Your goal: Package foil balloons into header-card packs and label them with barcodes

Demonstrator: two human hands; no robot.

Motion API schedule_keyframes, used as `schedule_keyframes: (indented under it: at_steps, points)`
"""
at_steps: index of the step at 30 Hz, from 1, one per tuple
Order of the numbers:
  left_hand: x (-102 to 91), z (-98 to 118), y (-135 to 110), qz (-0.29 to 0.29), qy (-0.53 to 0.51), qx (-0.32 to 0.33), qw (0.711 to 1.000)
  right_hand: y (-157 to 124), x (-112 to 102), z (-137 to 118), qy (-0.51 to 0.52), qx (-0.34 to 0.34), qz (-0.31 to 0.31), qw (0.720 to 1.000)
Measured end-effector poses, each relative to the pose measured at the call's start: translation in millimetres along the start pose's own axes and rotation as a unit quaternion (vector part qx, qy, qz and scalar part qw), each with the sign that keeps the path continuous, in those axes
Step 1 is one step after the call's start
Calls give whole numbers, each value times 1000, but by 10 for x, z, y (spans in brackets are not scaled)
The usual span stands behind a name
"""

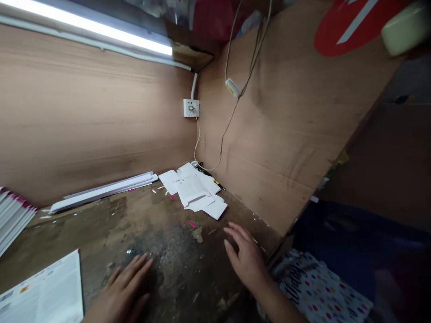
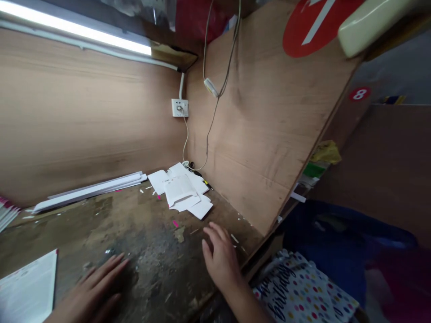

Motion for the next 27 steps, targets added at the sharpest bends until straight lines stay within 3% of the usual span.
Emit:
schedule_keyframes:
  at_steps: [3,6,10,16,22,27]
  points:
    - [-42,391,581,-58,-9,5,998,284,89,207,-27,14,-26,999]
    - [-28,522,1078,-66,-49,-21,996,500,175,300,-33,8,-50,998]
    - [-4,397,1675,-23,-142,-108,984,817,247,383,-52,12,-79,995]
    - [47,162,2474,4,-178,-271,946,1278,532,471,-80,39,-141,986]
    - [217,195,2802,11,-223,-305,926,1433,758,608,-92,92,-174,976]
    - [17,135,2643,81,-291,-269,914,1458,817,688,-87,105,-188,973]
Point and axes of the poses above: each hand's wrist, its own y-axis towards the middle knuckle, its own x-axis out of the palm, z = x × y, the point moved 6 cm from there along y, towards the middle knuckle, and after that the axes turned 1 degree about -z, right-handed, at the moved point
